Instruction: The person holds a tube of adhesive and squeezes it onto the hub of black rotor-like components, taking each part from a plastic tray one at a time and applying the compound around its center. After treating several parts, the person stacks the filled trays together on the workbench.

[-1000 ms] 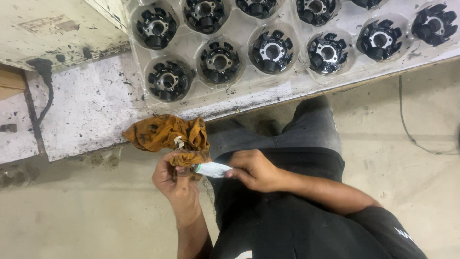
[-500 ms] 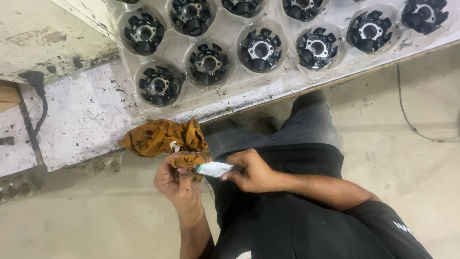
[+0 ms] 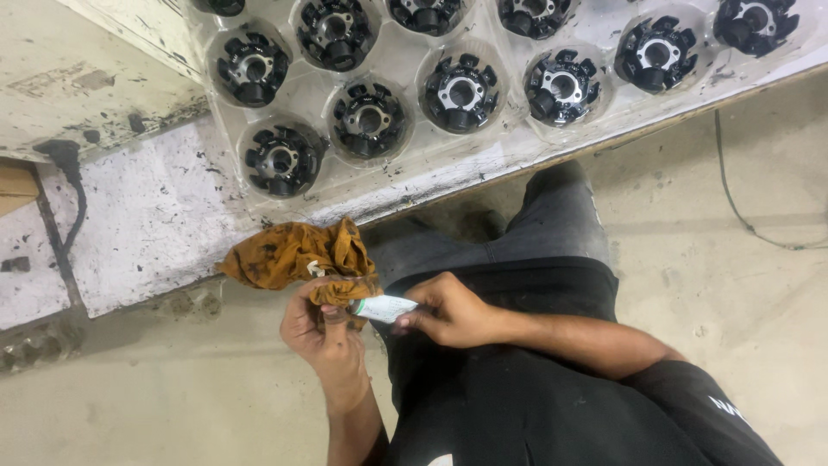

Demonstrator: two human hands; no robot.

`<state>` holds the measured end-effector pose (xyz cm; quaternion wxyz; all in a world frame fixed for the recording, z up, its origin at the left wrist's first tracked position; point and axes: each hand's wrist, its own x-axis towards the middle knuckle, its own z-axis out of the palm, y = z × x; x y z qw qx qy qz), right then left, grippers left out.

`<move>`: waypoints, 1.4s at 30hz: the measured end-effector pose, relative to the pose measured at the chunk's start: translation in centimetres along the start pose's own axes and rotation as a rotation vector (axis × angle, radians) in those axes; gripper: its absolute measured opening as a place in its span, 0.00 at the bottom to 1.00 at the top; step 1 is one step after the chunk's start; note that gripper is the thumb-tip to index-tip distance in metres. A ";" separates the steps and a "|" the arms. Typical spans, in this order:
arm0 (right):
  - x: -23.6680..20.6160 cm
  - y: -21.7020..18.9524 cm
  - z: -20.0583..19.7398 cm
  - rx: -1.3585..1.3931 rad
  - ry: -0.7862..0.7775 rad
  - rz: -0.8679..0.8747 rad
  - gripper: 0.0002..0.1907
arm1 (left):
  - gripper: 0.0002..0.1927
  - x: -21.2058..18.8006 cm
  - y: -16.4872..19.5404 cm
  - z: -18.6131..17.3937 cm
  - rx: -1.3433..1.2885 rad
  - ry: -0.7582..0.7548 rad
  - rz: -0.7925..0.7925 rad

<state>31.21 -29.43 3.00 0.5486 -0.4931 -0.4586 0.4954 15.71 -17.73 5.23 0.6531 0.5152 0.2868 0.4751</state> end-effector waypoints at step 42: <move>-1.3 0.0 -1.8 -0.278 0.186 -0.391 0.02 | 0.19 -0.7 -1.7 1.3 -0.050 -0.035 -0.066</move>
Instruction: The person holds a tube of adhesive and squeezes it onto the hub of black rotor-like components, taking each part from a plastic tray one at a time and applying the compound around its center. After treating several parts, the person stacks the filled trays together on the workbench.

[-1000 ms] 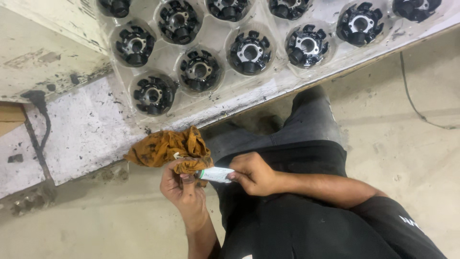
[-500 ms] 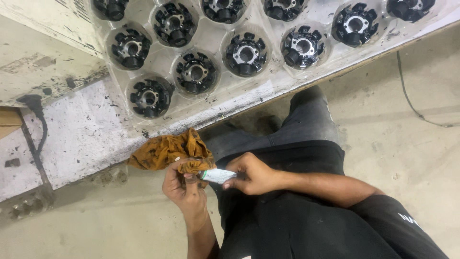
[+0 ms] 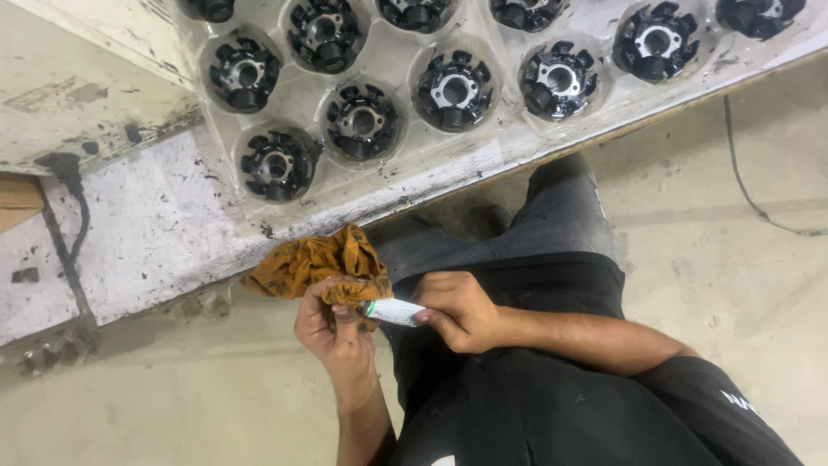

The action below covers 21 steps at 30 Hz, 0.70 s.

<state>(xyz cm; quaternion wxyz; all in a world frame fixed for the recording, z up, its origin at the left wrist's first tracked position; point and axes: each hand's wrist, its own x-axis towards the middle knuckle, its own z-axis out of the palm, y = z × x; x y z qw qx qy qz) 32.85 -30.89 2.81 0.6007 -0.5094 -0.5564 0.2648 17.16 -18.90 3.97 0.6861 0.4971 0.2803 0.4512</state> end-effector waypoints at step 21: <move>1.7 -0.7 5.4 -0.014 -0.047 0.495 0.08 | 0.17 0.9 1.9 -4.5 0.263 -0.031 0.099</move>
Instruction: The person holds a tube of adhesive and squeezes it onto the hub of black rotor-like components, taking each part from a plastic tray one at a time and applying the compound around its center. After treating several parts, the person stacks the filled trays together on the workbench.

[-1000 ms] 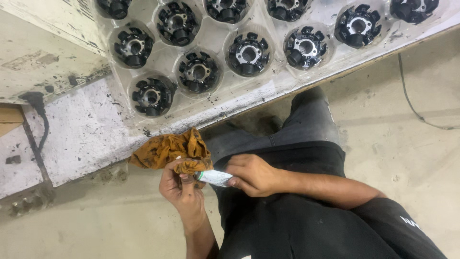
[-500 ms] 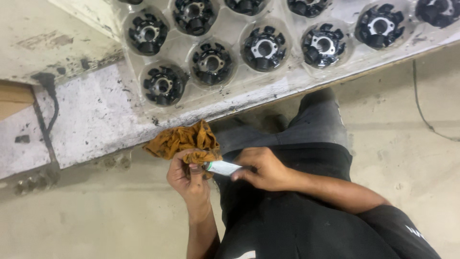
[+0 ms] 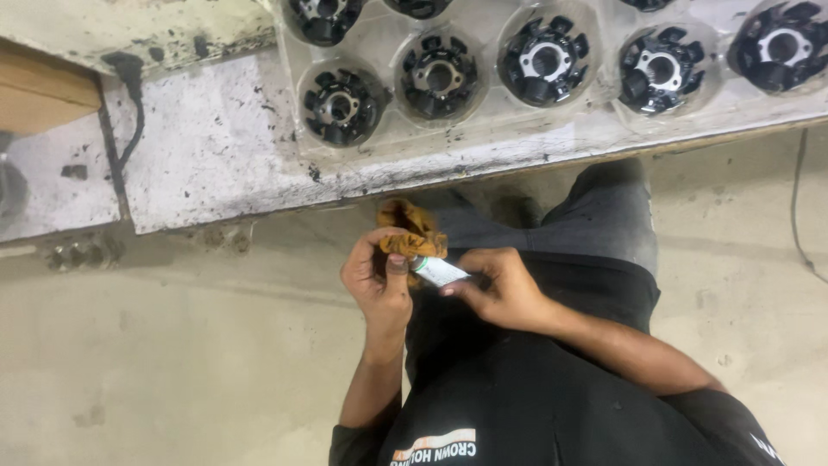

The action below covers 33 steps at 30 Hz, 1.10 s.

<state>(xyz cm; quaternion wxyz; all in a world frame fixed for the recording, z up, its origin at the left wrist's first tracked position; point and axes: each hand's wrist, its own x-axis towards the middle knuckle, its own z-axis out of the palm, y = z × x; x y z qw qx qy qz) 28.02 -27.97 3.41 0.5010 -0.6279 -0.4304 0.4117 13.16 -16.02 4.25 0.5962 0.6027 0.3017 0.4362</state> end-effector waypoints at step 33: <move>-0.4 -1.2 1.8 -0.084 -0.171 -0.071 0.09 | 0.16 -0.2 1.4 -3.6 -0.152 -0.057 -0.078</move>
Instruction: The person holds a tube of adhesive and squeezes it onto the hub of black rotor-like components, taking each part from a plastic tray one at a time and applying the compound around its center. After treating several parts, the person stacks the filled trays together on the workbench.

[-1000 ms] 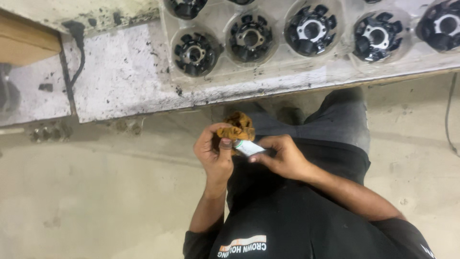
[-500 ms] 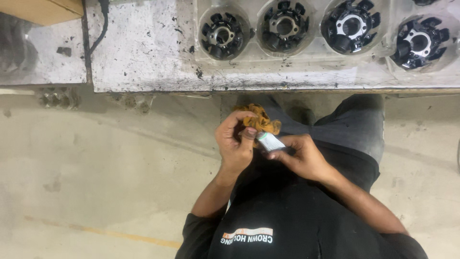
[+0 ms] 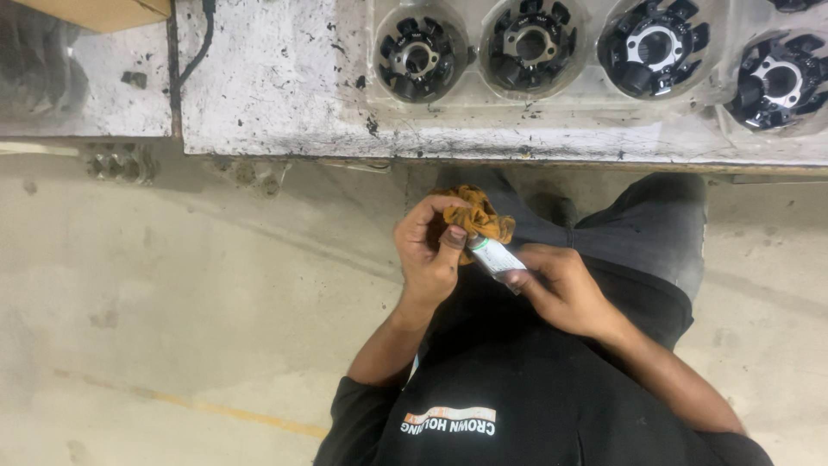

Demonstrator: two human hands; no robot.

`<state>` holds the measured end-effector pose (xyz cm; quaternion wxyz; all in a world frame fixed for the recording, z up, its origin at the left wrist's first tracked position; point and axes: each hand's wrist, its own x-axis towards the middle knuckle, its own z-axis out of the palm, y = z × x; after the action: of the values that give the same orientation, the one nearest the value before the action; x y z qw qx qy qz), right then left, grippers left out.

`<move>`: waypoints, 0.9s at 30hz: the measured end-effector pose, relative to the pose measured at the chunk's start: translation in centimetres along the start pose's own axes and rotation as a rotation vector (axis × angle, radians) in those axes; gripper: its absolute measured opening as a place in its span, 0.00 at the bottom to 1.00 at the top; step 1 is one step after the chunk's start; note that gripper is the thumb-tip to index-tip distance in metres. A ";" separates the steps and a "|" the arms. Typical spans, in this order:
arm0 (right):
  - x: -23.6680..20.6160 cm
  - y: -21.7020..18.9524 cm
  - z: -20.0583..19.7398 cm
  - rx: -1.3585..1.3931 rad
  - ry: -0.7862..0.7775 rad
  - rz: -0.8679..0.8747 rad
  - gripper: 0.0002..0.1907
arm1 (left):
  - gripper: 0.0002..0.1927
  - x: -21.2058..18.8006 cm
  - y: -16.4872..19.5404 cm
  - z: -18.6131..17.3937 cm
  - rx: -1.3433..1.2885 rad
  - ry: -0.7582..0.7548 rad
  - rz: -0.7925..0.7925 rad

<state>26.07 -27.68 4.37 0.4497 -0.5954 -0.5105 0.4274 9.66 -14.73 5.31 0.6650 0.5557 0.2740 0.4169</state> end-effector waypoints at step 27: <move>-0.4 1.3 0.6 0.201 0.039 0.145 0.05 | 0.14 0.3 -0.3 2.1 0.045 -0.041 0.018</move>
<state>25.74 -28.08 2.96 0.4850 -0.5908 -0.4117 0.4963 11.58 -15.53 5.55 0.6542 0.5814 0.2645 0.4051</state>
